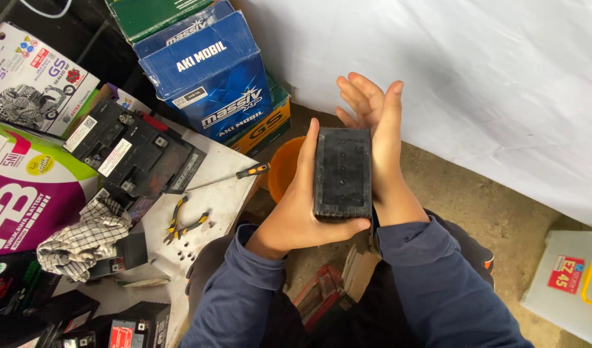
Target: Inspecting an electronic device and cleaning it with a brush
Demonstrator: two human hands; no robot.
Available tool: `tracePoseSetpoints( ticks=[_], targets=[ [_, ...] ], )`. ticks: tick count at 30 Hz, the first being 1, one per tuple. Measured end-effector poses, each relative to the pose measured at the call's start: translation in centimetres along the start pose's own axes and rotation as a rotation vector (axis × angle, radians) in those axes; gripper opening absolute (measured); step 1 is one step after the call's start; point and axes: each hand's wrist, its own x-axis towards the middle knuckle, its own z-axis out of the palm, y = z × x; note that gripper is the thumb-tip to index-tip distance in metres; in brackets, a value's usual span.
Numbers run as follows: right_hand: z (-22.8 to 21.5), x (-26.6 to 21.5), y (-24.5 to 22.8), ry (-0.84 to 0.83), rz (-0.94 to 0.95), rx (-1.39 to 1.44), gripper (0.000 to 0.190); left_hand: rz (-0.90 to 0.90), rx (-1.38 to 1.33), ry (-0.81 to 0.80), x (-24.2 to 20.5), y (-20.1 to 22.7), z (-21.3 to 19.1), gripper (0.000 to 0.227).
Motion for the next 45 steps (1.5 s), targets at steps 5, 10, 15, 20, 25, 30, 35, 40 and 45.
tracePoseSetpoints(
  ticks=[5, 10, 15, 20, 25, 30, 35, 40, 45],
  targets=[
    [-0.3, 0.8, 1.2, -0.003, 0.034, 0.039, 0.093, -0.01, 0.112, 0.039, 0.3, -0.3, -0.3, 0.135],
    [0.8, 1.4, 0.7, -0.034, 0.059, 0.019, 0.092, -0.053, -0.084, 0.145, 0.1, -0.2, -0.5, 0.132],
    [-4.0, 3.4, -1.0, 0.01, -0.261, 0.056, 0.111, -0.059, -0.073, 0.223, 0.5, 0.3, -1.9, 0.126],
    [-4.2, 3.8, 2.2, 0.134, -0.374, -0.05, 0.102, -0.037, -0.005, 0.17, 1.4, -0.2, -1.8, 0.126],
    [-2.9, 4.7, 3.9, 0.277, -0.191, 0.011, 0.095, -0.039, -0.014, 0.146, 1.4, -0.1, -1.0, 0.126],
    [-7.2, 5.9, 1.4, 0.217, -0.425, 0.155, 0.089, -0.127, -0.313, 0.182, 1.3, 0.0, -2.1, 0.128],
    [-1.1, 3.9, 3.9, 0.166, -0.28, 0.151, 0.059, -0.064, -0.207, 0.157, 1.7, 0.0, -1.7, 0.127],
    [-3.1, 4.4, 1.6, 0.244, -0.365, -0.076, 0.083, -0.108, -0.292, 0.217, 1.0, -0.4, -2.4, 0.123],
    [-1.0, 3.0, 5.8, 0.168, -0.303, -0.048, 0.055, -0.117, -0.214, 0.197, 1.1, -0.3, -2.0, 0.123]
  ],
)
